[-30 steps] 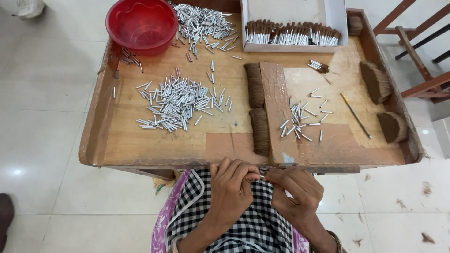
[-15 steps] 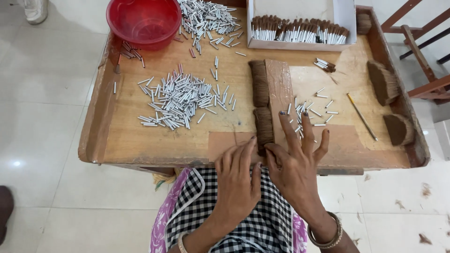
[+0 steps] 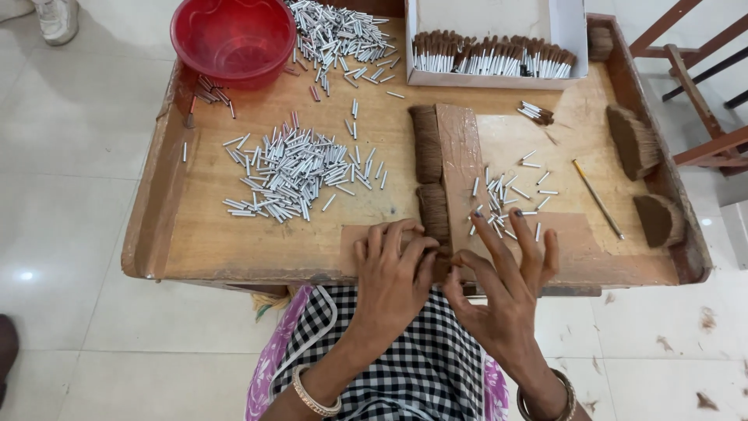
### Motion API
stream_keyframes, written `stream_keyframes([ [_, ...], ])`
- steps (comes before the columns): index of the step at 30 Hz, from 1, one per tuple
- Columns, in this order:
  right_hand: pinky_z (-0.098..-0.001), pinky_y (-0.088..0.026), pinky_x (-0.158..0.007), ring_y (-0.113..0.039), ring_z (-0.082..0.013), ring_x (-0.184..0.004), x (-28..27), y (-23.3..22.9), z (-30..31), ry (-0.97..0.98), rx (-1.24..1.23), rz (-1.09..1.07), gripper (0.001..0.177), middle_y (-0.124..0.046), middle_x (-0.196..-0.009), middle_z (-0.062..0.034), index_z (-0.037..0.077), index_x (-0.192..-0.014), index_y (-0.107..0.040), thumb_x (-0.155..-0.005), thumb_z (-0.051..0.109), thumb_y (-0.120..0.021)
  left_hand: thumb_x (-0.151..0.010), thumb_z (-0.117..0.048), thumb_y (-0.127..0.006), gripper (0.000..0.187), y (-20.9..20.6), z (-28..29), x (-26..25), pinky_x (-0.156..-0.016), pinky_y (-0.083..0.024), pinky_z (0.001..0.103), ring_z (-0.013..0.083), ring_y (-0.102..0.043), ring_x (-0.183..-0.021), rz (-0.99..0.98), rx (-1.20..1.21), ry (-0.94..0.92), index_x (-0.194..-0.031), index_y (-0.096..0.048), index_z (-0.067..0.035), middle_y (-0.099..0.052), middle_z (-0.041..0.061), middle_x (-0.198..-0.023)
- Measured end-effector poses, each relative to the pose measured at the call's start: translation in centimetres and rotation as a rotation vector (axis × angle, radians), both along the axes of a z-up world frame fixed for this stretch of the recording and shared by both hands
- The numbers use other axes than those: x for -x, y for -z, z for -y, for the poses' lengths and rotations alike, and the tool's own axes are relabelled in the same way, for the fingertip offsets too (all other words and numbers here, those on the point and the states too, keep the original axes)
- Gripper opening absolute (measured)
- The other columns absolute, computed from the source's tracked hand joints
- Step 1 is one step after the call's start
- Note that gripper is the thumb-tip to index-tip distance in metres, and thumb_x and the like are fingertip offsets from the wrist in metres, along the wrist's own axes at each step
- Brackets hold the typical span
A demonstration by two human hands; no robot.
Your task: Assembling small brushes by inserting the brush head into a metal ferrule.
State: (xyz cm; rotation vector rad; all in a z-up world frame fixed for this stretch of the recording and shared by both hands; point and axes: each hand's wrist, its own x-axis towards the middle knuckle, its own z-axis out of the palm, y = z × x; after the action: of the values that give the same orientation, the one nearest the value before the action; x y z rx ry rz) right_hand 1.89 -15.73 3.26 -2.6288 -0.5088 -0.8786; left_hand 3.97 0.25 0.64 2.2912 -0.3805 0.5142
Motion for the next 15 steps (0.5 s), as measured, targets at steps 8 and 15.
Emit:
stream_keyframes([
  [8,-0.0625,-0.012,-0.124,-0.034,-0.0374,-0.148,2.2,-1.7,-0.5,0.105,0.094,0.169,0.018,-0.06,-0.146,-0.0075,0.014,-0.103,-0.077,-0.087,0.018,-0.084,-0.102,-0.023,-0.059,0.018,-2.3,-0.2,2.0,-0.086,-0.035,0.042,0.0263,-0.053,-0.102,0.072,0.18,0.134,-0.104,-0.068,-0.007,-0.061,0.009,-0.109],
  [15,-0.0359,-0.057,-0.089,-0.068,-0.0254,-0.106,1.6,-0.7,-0.3,-0.138,-0.522,-0.179,0.028,-0.075,-0.111,-0.0063,0.004,-0.106,-0.076,-0.079,-0.003,-0.077,-0.105,-0.022,-0.057,0.018,-2.2,-0.7,2.9,-0.084,-0.035,0.041,0.0248,-0.05,-0.092,0.091,0.226,0.13,-0.101,-0.068,-0.008,-0.061,0.006,-0.104],
])
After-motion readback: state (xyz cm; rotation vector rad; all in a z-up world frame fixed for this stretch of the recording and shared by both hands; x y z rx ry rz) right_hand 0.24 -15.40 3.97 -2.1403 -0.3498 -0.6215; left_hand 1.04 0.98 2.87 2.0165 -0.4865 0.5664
